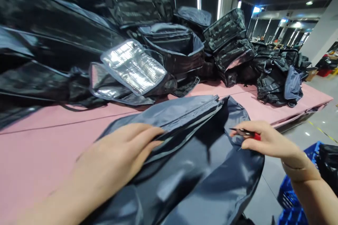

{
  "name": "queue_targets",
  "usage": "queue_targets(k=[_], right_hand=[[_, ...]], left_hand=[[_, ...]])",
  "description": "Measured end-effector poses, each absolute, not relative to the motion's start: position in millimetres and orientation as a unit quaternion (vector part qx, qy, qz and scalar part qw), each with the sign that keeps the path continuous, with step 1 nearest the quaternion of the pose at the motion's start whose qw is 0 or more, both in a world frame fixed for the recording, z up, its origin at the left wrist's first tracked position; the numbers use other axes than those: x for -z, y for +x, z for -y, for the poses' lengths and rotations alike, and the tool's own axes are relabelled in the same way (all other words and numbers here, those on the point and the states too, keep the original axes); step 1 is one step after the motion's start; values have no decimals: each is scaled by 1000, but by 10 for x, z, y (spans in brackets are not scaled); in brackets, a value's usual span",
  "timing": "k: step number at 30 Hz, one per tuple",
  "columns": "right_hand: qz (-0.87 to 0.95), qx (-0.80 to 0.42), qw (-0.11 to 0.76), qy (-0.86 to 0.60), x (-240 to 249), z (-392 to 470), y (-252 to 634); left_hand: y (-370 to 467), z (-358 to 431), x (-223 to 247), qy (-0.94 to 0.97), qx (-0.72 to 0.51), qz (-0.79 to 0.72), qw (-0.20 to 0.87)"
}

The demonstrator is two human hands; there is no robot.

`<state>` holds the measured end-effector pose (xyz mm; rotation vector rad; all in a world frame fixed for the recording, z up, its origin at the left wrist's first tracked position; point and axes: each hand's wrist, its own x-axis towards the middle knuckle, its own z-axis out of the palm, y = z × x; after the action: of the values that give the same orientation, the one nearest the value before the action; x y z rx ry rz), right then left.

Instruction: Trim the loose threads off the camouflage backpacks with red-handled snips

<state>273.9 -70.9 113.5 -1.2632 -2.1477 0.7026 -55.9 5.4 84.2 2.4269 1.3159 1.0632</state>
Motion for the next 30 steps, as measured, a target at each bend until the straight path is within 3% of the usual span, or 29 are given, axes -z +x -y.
queue_targets(k=[3, 7, 12, 17, 21, 30], right_hand=[[786, -274, 338, -439, -1086, 661, 2365], [758, -269, 383, -455, -815, 389, 1972], [667, -223, 489, -516, -363, -31, 1795], [657, -224, 498, -520, -134, -113, 1762], [656, -209, 512, -513, -80, -117, 1718], [650, -196, 519, -519, -84, -157, 1704]], left_hand=[[-221, -190, -932, 856, -316, -409, 28], [-66, -399, -1016, 837, -279, -468, 47], [-133, -662, -1077, 794, -178, -533, 232], [-157, -695, -1006, 763, -202, -512, 340], [-164, -650, -980, 772, -204, -506, 328], [-22, -532, -996, 827, -222, -478, 194]])
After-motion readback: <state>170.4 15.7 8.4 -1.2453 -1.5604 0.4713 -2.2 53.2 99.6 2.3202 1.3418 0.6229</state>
